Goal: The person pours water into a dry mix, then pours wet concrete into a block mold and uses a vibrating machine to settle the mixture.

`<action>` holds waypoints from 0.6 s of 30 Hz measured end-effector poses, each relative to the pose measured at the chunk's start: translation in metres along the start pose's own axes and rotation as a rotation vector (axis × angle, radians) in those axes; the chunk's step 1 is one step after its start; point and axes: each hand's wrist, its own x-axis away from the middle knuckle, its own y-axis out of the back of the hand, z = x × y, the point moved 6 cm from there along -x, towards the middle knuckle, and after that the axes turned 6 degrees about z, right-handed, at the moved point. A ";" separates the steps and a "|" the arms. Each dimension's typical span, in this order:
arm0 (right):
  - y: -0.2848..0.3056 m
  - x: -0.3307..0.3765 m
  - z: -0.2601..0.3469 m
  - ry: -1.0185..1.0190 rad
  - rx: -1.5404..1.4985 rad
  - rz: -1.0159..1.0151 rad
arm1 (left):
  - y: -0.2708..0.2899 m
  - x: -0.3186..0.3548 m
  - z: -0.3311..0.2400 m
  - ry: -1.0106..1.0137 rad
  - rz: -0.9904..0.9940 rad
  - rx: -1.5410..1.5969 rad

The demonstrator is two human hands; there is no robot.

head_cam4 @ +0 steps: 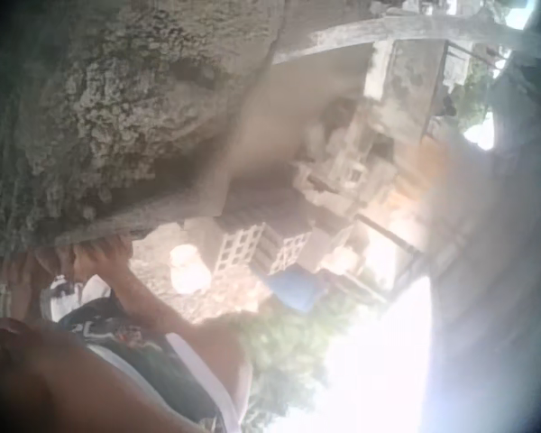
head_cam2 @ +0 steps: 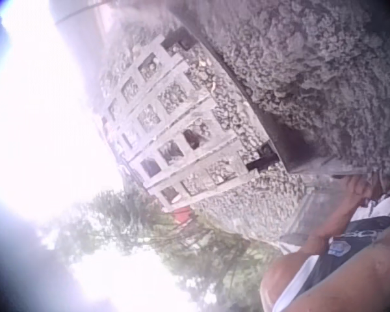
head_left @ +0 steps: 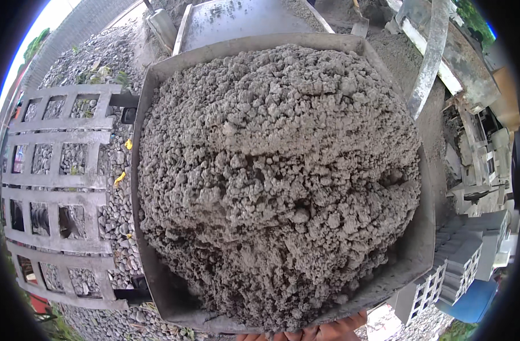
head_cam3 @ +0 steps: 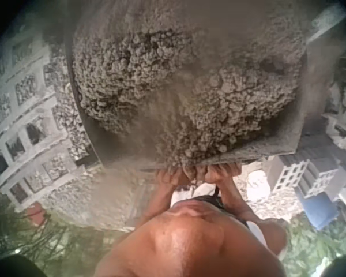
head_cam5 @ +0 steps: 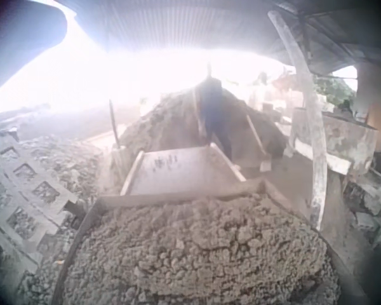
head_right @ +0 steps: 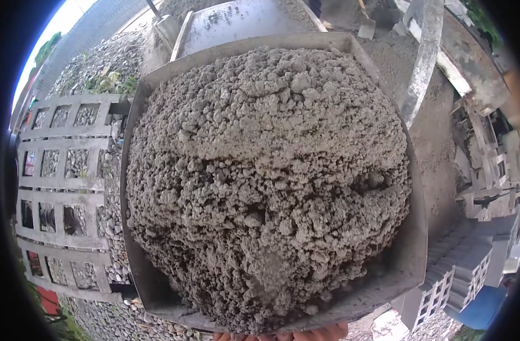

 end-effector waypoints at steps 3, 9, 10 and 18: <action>-0.008 -0.049 -0.010 -0.010 -0.065 0.015 | 0.051 -0.073 0.002 -0.014 0.126 0.060; -0.040 -0.165 -0.031 0.016 -0.084 -0.210 | 0.088 -0.234 0.040 0.064 -0.591 -0.084; -0.056 -0.173 -0.037 0.008 -0.060 -0.105 | 0.087 -0.246 0.046 0.063 -0.602 -0.086; -0.046 -0.147 -0.033 -0.068 -0.128 0.095 | 0.087 -0.221 0.033 0.198 -0.437 -0.100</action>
